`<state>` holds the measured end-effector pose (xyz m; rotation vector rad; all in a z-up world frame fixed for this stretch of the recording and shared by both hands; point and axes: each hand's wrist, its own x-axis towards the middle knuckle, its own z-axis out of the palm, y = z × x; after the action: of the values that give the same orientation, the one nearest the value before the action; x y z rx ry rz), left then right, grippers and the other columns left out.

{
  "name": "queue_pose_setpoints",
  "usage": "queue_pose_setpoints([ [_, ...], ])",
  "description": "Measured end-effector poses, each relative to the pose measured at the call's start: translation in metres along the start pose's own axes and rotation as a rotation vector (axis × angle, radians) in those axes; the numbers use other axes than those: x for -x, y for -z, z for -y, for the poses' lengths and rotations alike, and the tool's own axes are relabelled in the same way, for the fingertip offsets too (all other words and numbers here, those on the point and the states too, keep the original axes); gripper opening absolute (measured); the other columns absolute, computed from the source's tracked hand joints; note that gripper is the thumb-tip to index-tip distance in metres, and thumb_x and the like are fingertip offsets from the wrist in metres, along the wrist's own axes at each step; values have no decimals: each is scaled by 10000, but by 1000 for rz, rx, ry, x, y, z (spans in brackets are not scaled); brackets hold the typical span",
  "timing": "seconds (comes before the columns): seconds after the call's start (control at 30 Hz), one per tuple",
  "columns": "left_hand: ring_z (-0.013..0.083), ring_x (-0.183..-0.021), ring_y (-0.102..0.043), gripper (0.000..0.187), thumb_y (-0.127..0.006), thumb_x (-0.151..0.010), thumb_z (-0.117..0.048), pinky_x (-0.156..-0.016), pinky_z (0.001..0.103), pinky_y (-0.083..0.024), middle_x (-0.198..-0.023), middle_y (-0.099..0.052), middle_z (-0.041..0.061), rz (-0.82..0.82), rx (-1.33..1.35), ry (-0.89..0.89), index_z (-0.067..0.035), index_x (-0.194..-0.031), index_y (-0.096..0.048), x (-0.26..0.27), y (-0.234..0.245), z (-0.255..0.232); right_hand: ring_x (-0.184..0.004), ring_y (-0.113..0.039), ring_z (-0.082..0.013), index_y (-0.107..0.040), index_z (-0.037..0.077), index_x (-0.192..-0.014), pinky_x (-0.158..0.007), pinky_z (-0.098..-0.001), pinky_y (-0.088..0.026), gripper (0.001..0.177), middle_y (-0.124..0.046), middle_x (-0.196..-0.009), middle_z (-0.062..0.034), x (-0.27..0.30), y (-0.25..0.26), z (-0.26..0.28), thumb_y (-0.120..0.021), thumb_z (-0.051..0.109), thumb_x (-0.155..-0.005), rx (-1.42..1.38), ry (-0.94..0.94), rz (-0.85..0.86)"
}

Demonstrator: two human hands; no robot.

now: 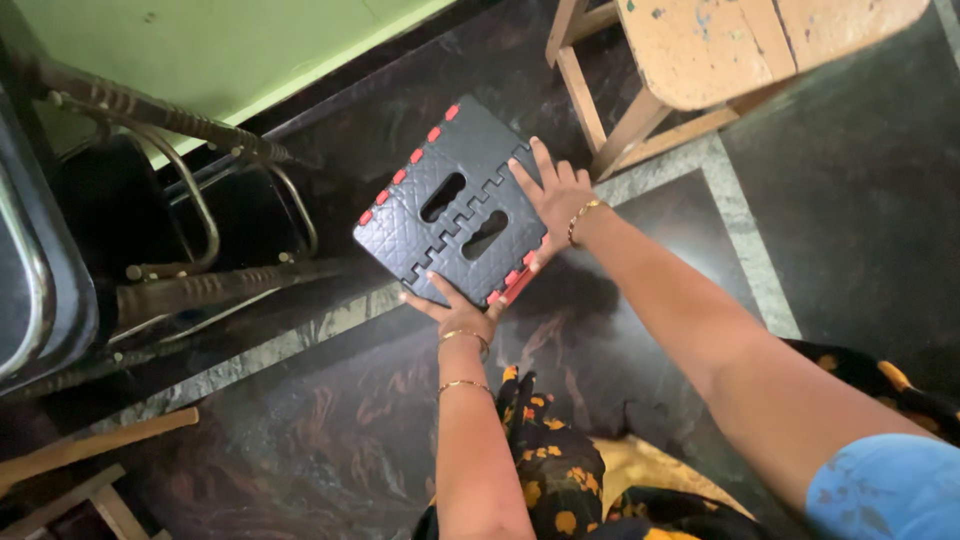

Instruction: The person moves a plastic chair and a folding stool across a tiled floor. The person repositions the chair near a bed and then unfolds and places the stool on the floor.

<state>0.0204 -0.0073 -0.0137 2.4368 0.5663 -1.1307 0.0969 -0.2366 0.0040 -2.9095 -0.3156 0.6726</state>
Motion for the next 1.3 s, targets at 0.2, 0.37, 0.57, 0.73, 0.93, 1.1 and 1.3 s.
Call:
queue_pose_setpoints([
  [0.2, 523, -1366, -434, 1480, -890, -706, -507, -1106, 410, -474, -1469, 502, 312, -20, -73, -168, -200, -1581, 263, 8, -1, 13, -1291, -404, -474, -73, 176, -1644, -1026, -573, -396, 1591, -48, -1633, -284, 25, -30, 2, -888, 770, -413, -83, -119, -75],
  [0.37, 500, -1255, -565, 1446, -887, -695, -507, -1066, 421, -516, -1508, 466, 340, 78, -182, -280, -213, -1610, 194, 31, -5, 9, -1325, -343, -520, -1, 154, -1619, -1045, -604, -362, 1632, -18, -1600, -319, 81, -56, -8, -902, 774, -408, -150, -294, -30],
  [0.57, 451, -1210, -627, 1421, -862, -721, -556, -1060, 420, -516, -1519, 476, 332, 221, -364, -271, -247, -1623, 193, 63, -21, 1, -1315, -361, -522, 11, 134, -1613, -1055, -592, -375, 1646, 14, -1614, -330, 150, -93, -12, -899, 770, -398, -206, -439, 18],
  [0.73, 465, -1241, -577, 1443, -893, -725, -543, -1065, 417, -505, -1490, 504, 315, 227, -417, -251, -262, -1614, 208, 74, -38, 16, -1308, -383, -502, -26, 151, -1613, -1069, -572, -389, 1624, 9, -1627, -306, 173, -105, -3, -900, 747, -382, -256, -447, -22],
  [0.93, 437, -1167, -644, 1427, -889, -727, -486, -1036, 414, -532, -1534, 472, 312, 244, -469, -269, -286, -1622, 205, 87, -38, 28, -1323, -383, -497, 4, 165, -1620, -1095, -542, -382, 1600, 4, -1630, -291, 199, -119, 20, -912, 724, -433, -311, -570, 71],
  [1.1, 411, -1143, -677, 1356, -871, -759, -384, -1004, 408, -562, -1600, 414, 276, 260, -584, -349, -324, -1641, 157, 96, -45, 33, -1317, -391, -496, 48, 164, -1625, -1106, -534, -374, 1618, 36, -1628, -307, 239, -151, 37, -920, 714, -450, -351, -727, 78],
  [1.3, 524, -1387, -429, 1379, -983, -655, -181, -1026, 430, -470, -1553, 407, 230, 91, -400, -757, -311, -1570, 41, 80, -91, 53, -1354, -375, -473, 68, 206, -1610, -1079, -539, -398, 1640, 13, -1648, -235, 277, -166, 26, -940, 674, -404, -414, -846, 39],
])
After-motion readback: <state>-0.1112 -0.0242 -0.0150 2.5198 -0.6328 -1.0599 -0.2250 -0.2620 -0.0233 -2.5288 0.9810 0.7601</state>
